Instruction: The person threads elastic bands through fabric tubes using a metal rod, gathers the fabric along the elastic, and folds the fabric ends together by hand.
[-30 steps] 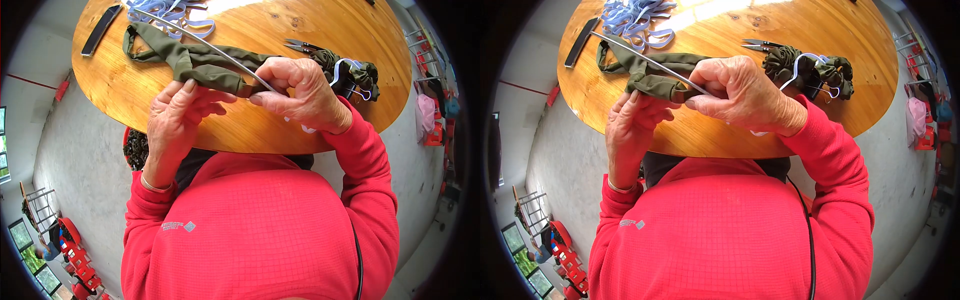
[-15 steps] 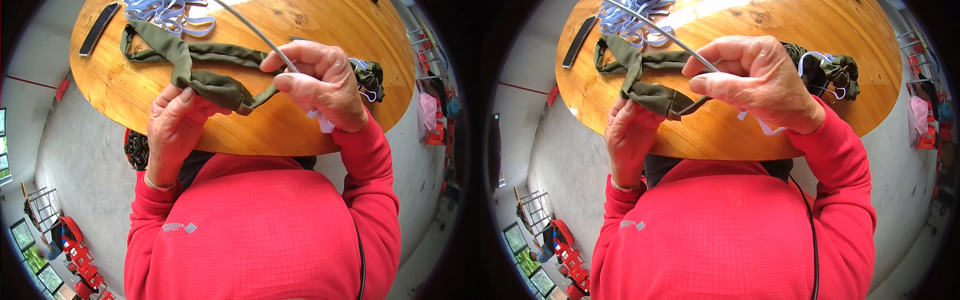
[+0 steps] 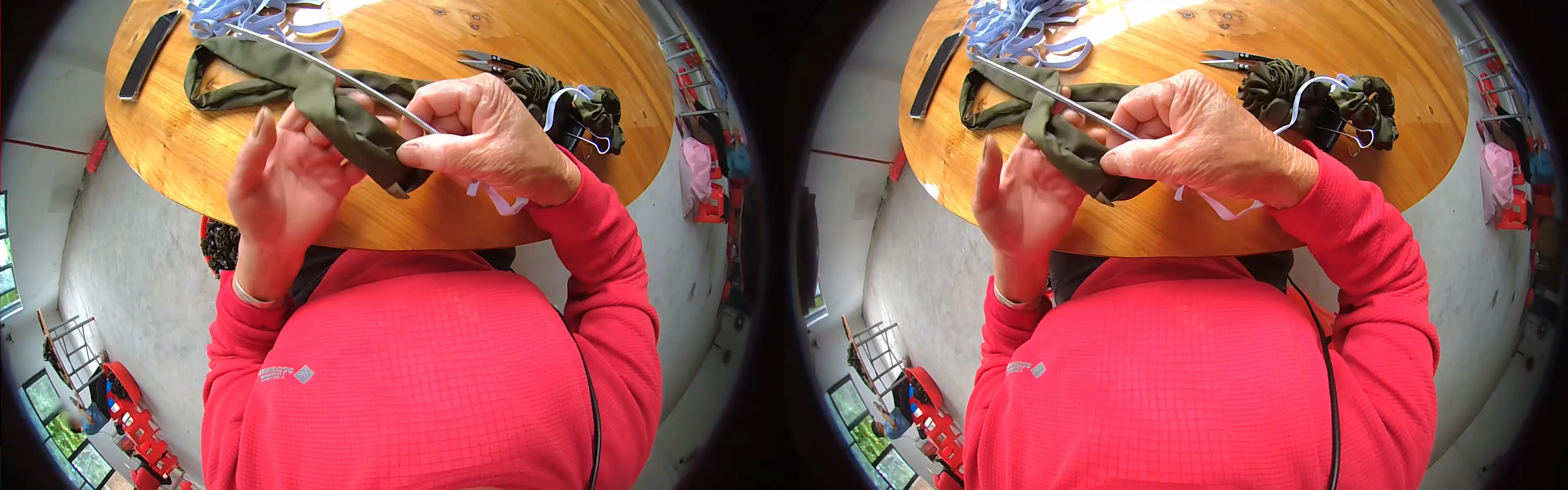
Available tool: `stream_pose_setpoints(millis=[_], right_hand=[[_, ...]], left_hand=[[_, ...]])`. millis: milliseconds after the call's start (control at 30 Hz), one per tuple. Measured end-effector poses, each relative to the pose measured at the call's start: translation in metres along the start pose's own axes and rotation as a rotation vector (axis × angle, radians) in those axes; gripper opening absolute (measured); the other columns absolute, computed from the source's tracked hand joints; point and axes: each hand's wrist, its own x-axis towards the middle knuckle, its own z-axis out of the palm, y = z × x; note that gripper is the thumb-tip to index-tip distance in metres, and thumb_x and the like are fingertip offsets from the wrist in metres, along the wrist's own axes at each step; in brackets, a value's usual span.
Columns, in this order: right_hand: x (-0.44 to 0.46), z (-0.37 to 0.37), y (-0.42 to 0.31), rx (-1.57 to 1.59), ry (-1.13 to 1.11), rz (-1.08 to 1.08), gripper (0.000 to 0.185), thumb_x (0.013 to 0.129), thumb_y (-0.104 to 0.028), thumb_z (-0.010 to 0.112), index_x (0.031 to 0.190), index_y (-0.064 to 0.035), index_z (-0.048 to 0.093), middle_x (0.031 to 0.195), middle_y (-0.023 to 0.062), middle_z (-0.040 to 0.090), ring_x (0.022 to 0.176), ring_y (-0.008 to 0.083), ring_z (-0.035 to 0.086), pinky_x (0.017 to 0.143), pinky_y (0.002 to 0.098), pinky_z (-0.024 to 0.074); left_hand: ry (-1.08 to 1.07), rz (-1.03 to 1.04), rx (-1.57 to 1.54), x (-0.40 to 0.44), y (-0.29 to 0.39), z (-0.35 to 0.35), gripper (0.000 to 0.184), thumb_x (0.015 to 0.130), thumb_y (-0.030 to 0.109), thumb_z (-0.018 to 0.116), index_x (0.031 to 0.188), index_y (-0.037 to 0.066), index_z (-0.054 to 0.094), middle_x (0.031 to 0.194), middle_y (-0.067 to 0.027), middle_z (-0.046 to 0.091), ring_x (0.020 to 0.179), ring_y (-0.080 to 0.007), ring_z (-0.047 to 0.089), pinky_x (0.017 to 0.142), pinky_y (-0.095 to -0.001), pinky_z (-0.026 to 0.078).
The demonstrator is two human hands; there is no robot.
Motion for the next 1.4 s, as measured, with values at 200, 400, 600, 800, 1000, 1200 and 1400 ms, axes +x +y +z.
stream_pose_setpoints(millis=[200, 400, 600, 800, 1000, 1200, 1400], right_hand=[[-0.003, -0.003, -0.001, -0.027, -0.037, -0.033, 0.013, 0.081, -0.012, 0.064, 0.080, 0.0004, 0.063, 0.066, -0.0030, 0.059, 0.055, -0.0001, 0.049, 0.045, 0.0166, 0.0408], [-0.002, -0.004, 0.000, -0.111, -0.057, -0.003, 0.014, 0.080, -0.013, 0.064, 0.081, 0.0008, 0.062, 0.063, -0.0023, 0.057, 0.050, 0.0008, 0.048, 0.044, 0.0174, 0.0415], [-0.001, -0.001, 0.002, -0.153, -0.018, -0.022, 0.010, 0.079, -0.008, 0.064, 0.077, 0.0001, 0.059, 0.056, -0.0033, 0.052, 0.046, 0.0003, 0.044, 0.039, 0.0180, 0.0352], [0.000, 0.003, 0.005, -0.224, -0.032, -0.085, 0.009, 0.080, -0.007, 0.063, 0.077, 0.0010, 0.060, 0.055, -0.0033, 0.052, 0.046, 0.0006, 0.043, 0.040, 0.0192, 0.0350], [0.001, 0.001, 0.007, -0.284, -0.009, -0.139, 0.009, 0.080, -0.006, 0.062, 0.075, 0.0003, 0.059, 0.054, -0.0033, 0.051, 0.045, 0.0005, 0.043, 0.039, 0.0193, 0.0345], [0.000, 0.001, 0.006, -0.209, 0.000, -0.126, 0.009, 0.080, -0.007, 0.062, 0.075, 0.0000, 0.059, 0.055, -0.0039, 0.051, 0.046, 0.0004, 0.043, 0.040, 0.0188, 0.0352], [-0.001, -0.006, 0.008, -0.297, 0.075, -0.178, 0.012, 0.081, -0.009, 0.063, 0.087, 0.0012, 0.062, 0.054, -0.0041, 0.049, 0.045, 0.0008, 0.042, 0.039, 0.0201, 0.0323]], left_hand=[[-0.018, 0.172, -0.056, 0.012, 0.059, -0.025, 0.041, 0.093, 0.025, 0.044, 0.123, -0.002, 0.045, 0.113, -0.0128, 0.060, 0.111, -0.0327, 0.052, 0.102, -0.0491, 0.032], [0.172, 0.000, 0.084, -0.002, 0.107, -0.046, 0.039, 0.094, 0.022, 0.043, 0.122, -0.006, 0.045, 0.124, -0.0186, 0.053, 0.124, -0.0347, 0.042, 0.102, -0.0460, 0.033], [0.536, 0.019, 1.014, -0.054, 0.072, -0.002, 0.032, 0.093, 0.021, 0.050, 0.109, -0.006, 0.054, 0.092, -0.0151, 0.061, 0.064, -0.0168, 0.060, 0.051, -0.0225, 0.046], [0.521, 0.098, 1.256, -0.035, 0.027, 0.031, 0.023, 0.089, 0.018, 0.059, 0.079, -0.002, 0.065, 0.060, -0.0027, 0.059, 0.043, -0.0051, 0.048, 0.038, -0.0174, 0.034], [0.418, -0.141, 1.098, -0.010, 0.007, 0.029, 0.022, 0.087, 0.019, 0.063, 0.075, 0.000, 0.064, 0.059, -0.0013, 0.059, 0.042, -0.0030, 0.046, 0.038, -0.0169, 0.033], [0.447, -0.037, 0.947, -0.010, 0.000, 0.020, 0.017, 0.086, 0.014, 0.063, 0.078, -0.001, 0.064, 0.063, -0.0051, 0.062, 0.042, -0.0059, 0.050, 0.039, -0.0187, 0.037], [0.400, 0.126, 0.813, -0.013, -0.008, 0.018, 0.012, 0.087, 0.008, 0.061, 0.086, -0.003, 0.063, 0.068, -0.0103, 0.064, 0.045, -0.0117, 0.055, 0.041, -0.0210, 0.043]])
